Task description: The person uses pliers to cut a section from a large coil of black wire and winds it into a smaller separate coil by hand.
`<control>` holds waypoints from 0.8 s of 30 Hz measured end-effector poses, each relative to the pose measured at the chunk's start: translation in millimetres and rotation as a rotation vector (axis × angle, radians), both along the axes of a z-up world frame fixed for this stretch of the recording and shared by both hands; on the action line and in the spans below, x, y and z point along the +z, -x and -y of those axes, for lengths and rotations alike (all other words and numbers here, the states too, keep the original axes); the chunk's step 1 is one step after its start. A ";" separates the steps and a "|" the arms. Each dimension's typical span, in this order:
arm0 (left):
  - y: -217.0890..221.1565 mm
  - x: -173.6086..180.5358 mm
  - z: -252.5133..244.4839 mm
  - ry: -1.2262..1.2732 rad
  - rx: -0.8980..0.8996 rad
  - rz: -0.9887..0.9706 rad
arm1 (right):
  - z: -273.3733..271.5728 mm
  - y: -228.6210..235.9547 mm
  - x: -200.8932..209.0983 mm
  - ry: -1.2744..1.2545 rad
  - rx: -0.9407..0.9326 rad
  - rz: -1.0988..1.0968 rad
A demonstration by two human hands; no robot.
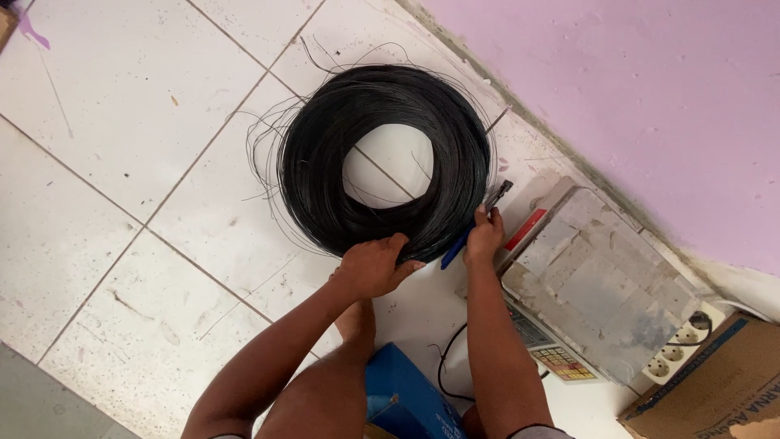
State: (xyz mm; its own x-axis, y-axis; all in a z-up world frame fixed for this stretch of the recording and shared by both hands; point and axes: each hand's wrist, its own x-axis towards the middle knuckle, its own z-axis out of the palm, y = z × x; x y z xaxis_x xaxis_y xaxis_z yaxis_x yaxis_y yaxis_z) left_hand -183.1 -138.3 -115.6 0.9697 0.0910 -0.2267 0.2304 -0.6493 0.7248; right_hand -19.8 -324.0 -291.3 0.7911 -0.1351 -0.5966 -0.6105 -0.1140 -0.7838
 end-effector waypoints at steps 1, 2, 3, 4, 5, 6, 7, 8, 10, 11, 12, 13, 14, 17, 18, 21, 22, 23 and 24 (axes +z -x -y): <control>-1.7 -2.3 -1.5 0.002 0.001 0.002 | -0.2 1.0 4.7 0.002 0.001 0.002; -1.7 -4.2 -4.4 -0.003 -0.049 -0.044 | -2.5 4.2 8.7 -0.010 0.016 0.010; -1.6 -6.1 -7.6 -0.008 -0.099 -0.090 | -5.0 7.4 12.7 -0.023 0.031 0.019; 0.9 -18.2 -4.2 -0.010 -0.097 -0.090 | -7.4 8.2 15.6 -0.024 0.033 0.019; 3.2 -30.3 -0.7 -0.096 -0.042 -0.010 | -9.6 8.9 18.4 -0.061 0.039 0.018; 5.7 -42.6 4.2 -0.181 0.010 0.068 | -9.8 10.6 21.2 -0.096 0.043 0.015; 4.0 -37.5 5.0 -0.180 0.010 0.067 | -7.6 10.8 20.9 -0.095 0.043 0.014; 2.7 -32.2 5.1 -0.243 0.030 0.107 | -5.8 11.9 20.8 -0.078 0.068 0.021; -0.6 -19.1 3.9 -0.304 0.046 0.147 | -6.9 13.6 26.9 -0.059 0.090 0.029; -2.6 -11.3 2.6 -0.273 0.073 0.139 | -9.8 14.2 33.3 -0.045 0.089 0.048; -4.2 -3.2 1.3 -0.243 0.101 0.129 | -13.1 15.0 39.8 -0.032 0.091 0.067; -3.9 -0.9 -0.2 -0.242 0.100 0.129 | -13.3 17.8 46.4 -0.031 0.090 0.067; -5.0 1.0 -3.6 -0.198 0.094 0.115 | -15.6 18.9 52.6 -0.011 0.101 0.059; -6.7 -4.0 -8.4 -0.085 0.056 0.008 | -18.5 18.0 56.6 0.041 0.103 0.068; -4.0 -7.4 -7.6 -0.015 0.021 -0.093 | -17.3 20.3 54.9 0.073 0.095 0.076; -0.1 -40.3 -2.1 -0.044 0.052 -0.076 | -7.1 23.0 53.0 0.130 0.106 0.165; -0.2 -43.3 -2.8 -0.045 0.051 -0.074 | -10.4 29.4 65.7 0.130 0.105 0.167; -0.3 -45.9 -3.5 -0.031 0.058 -0.102 | -13.7 35.8 78.7 0.252 0.151 0.341; -0.7 -48.4 -4.0 -0.017 0.065 -0.130 | -16.7 41.8 91.9 0.374 0.197 0.515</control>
